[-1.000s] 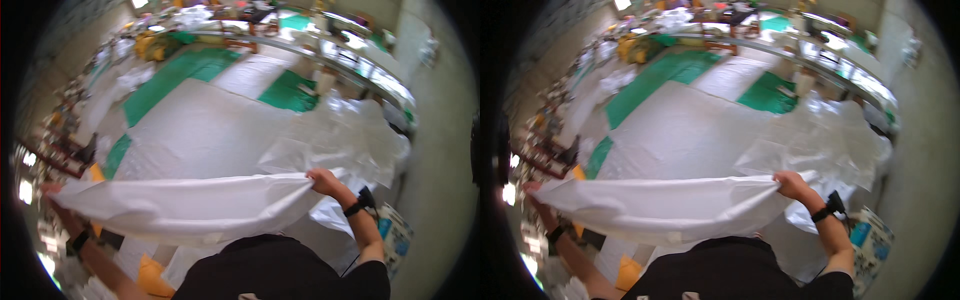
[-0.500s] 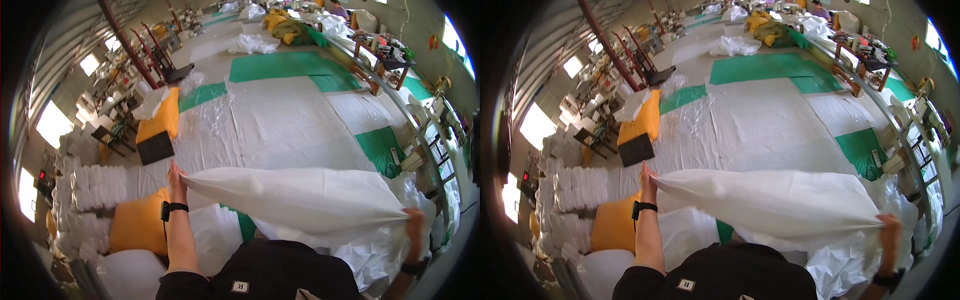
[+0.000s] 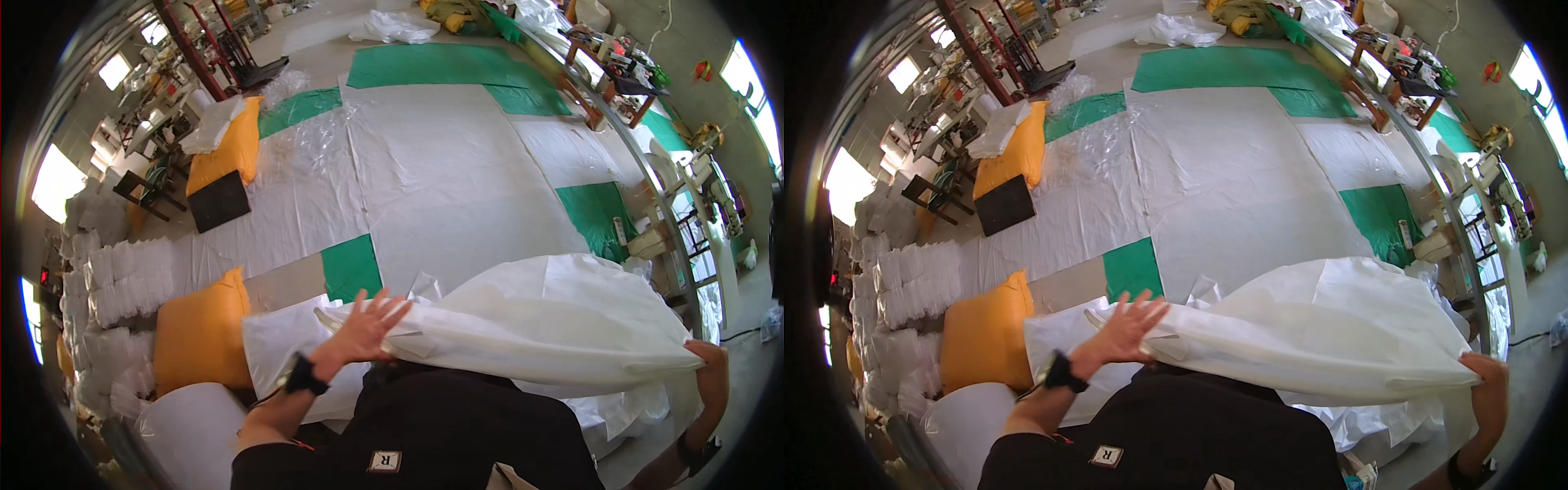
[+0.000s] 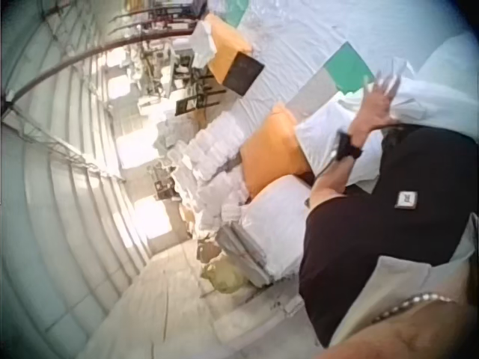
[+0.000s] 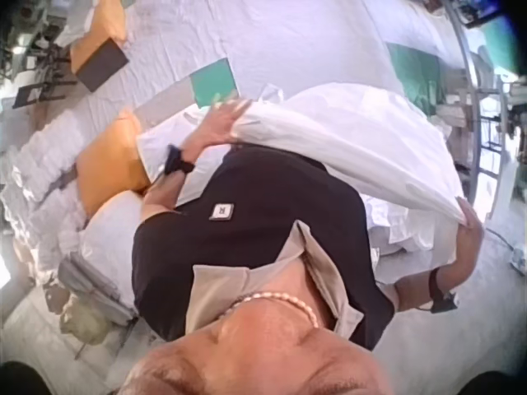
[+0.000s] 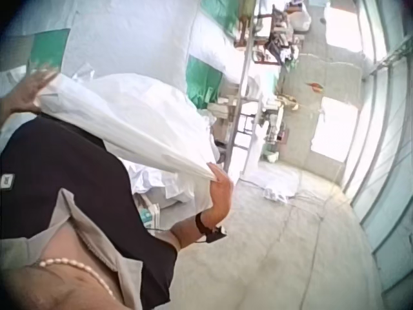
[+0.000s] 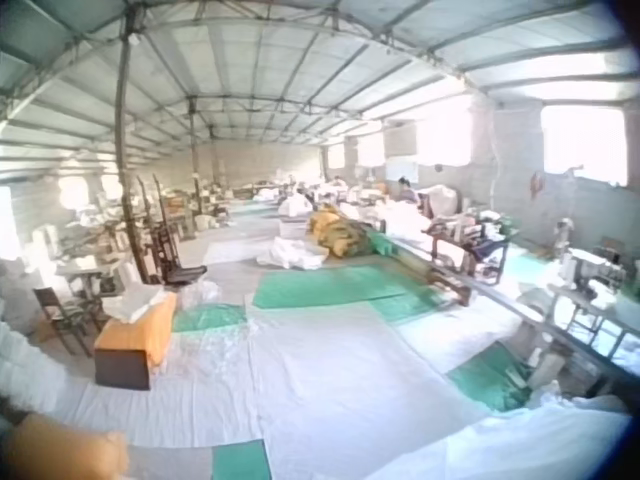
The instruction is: Folding and stacking large white plastic sheets in a manufacturing workshop.
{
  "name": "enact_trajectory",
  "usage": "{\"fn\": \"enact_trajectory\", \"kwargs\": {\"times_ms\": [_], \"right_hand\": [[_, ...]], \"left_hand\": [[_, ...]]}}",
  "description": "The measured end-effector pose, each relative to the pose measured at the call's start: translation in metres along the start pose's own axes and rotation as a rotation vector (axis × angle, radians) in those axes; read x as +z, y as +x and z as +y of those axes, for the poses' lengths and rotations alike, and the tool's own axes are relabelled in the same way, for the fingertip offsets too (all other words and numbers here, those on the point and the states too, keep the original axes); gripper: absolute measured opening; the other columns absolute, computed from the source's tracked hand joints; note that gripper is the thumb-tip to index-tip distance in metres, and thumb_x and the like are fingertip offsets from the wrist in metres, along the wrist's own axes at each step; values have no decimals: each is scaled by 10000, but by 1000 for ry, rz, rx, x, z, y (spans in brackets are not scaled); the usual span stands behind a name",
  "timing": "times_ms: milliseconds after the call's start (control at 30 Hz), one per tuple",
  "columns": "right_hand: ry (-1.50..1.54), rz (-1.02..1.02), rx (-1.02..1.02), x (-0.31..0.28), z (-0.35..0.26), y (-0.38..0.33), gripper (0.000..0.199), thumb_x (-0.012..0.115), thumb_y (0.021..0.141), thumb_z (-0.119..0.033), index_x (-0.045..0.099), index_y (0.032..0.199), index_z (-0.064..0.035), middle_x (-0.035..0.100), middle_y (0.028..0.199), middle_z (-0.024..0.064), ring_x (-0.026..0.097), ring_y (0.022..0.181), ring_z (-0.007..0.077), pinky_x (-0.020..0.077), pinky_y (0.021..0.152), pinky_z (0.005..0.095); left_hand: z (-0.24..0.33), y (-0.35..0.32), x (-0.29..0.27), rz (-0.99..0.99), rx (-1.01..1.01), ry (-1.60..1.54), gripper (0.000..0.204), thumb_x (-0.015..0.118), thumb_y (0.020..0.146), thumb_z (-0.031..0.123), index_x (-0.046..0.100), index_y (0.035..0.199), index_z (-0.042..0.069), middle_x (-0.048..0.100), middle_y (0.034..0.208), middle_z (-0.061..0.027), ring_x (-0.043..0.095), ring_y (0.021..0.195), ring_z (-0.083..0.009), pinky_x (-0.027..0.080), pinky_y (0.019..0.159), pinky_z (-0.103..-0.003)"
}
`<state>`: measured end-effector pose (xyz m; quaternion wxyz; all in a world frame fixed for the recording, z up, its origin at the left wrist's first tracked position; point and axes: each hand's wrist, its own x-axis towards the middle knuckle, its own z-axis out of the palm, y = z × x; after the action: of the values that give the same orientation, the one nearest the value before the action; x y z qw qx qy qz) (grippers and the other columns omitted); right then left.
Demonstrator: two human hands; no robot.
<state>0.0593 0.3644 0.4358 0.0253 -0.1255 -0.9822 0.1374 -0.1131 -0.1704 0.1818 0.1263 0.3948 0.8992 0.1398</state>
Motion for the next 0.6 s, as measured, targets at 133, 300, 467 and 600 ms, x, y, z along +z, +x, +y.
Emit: {"fn": "enact_trajectory", "kwargs": {"times_ms": [133, 300, 467, 600], "right_hand": [[46, 33, -43, 24, 26, 19, 172, 618, 697, -31, 690, 850, -2, 681, 895, 156, 652, 859, 282, 484, 798, 365], [-175, 189, -172, 68, 100, -1, 188, 646, 682, -35, 655, 854, -110, 640, 853, 60, 574, 872, 290, 407, 821, 399], [-101, -324, 142, 205, 177, 35, 163, 668, 716, -167, 703, 874, -147, 635, 900, 102, 590, 858, 352, 467, 755, 438], [-603, -153, 22, 318, 237, 132, 187, 588, 752, -159, 715, 881, -113, 656, 890, 183, 623, 833, 369, 496, 783, 440]], "left_hand": [[-41, 24, 155, 223, -97, -378, 197, 630, 775, 202, 651, 964, 151, 646, 921, -92, 627, 876, -290, 499, 732, -321], [-55, 52, 104, 530, -195, -123, 54, 619, 741, 152, 598, 787, 133, 588, 733, -82, 607, 734, -300, 475, 590, -391], [-99, -14, 70, 436, -517, 95, 71, 550, 786, 192, 593, 768, 138, 626, 758, -93, 622, 745, -309, 386, 671, -438], [-178, 37, 61, 449, -447, 189, 100, 518, 763, 158, 613, 784, 135, 653, 781, -114, 628, 755, -311, 392, 643, -484]]}}
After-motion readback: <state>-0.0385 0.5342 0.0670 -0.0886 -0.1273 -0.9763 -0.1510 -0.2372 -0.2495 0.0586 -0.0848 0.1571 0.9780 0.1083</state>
